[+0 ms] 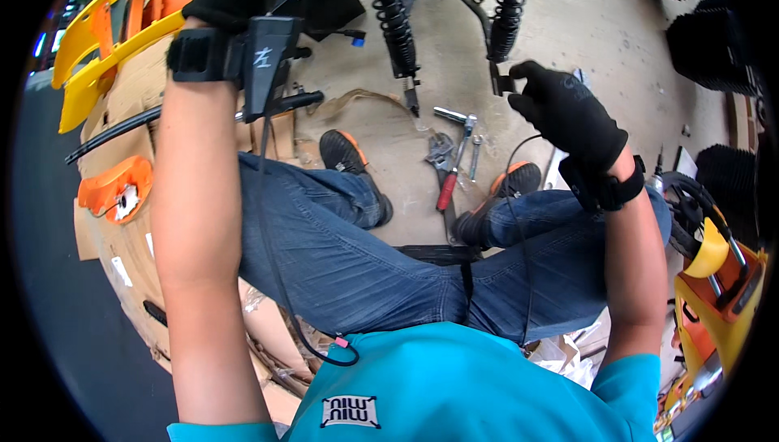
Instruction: The person uses a socket wrench and an impact driver to assemble or repair a motorcycle frame, attaching an orange plastic body panel and handling small hardware components.
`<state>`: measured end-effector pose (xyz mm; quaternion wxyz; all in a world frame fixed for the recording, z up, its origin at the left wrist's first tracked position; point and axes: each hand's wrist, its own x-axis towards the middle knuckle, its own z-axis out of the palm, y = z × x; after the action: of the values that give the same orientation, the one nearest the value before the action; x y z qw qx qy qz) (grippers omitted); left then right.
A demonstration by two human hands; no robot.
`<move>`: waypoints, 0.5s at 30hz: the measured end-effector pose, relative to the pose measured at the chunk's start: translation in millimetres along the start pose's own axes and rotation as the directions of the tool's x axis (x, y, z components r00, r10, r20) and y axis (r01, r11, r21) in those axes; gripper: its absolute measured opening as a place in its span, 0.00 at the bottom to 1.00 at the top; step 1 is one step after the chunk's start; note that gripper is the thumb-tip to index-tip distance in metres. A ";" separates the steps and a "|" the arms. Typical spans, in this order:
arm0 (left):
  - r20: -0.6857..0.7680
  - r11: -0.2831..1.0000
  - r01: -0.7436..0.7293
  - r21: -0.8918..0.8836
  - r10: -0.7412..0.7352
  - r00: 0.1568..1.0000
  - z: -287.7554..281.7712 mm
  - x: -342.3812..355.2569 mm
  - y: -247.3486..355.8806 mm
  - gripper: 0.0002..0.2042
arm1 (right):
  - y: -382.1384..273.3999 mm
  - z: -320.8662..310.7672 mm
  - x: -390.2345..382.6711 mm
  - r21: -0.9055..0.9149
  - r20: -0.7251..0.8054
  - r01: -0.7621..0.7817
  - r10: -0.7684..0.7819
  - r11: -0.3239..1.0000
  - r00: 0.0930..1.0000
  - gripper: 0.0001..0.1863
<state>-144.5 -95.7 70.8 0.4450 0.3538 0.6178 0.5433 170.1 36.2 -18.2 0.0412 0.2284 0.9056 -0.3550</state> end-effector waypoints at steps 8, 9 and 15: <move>0.038 0.998 -0.046 0.046 0.045 0.998 -25.3 9.7 -23.6 0.17 | 51.7 32.2 -11.0 -0.100 -0.096 0.060 -0.070 0.993 0.993 0.16; 0.028 0.996 -0.061 0.066 0.059 0.998 -22.1 7.8 -23.1 0.17 | 42.5 36.5 -14.5 -0.134 -0.026 0.069 -0.073 0.988 0.997 0.16; 0.187 0.868 -0.127 0.480 0.041 0.982 -30.9 -8.8 -17.8 0.14 | 8.9 49.9 -22.2 -0.086 0.114 0.203 -0.192 0.975 0.975 0.20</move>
<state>-169.5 -117.6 55.1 0.3678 0.5267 0.6789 0.3556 189.4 0.4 -55.8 0.0641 0.1160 0.9366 -0.3243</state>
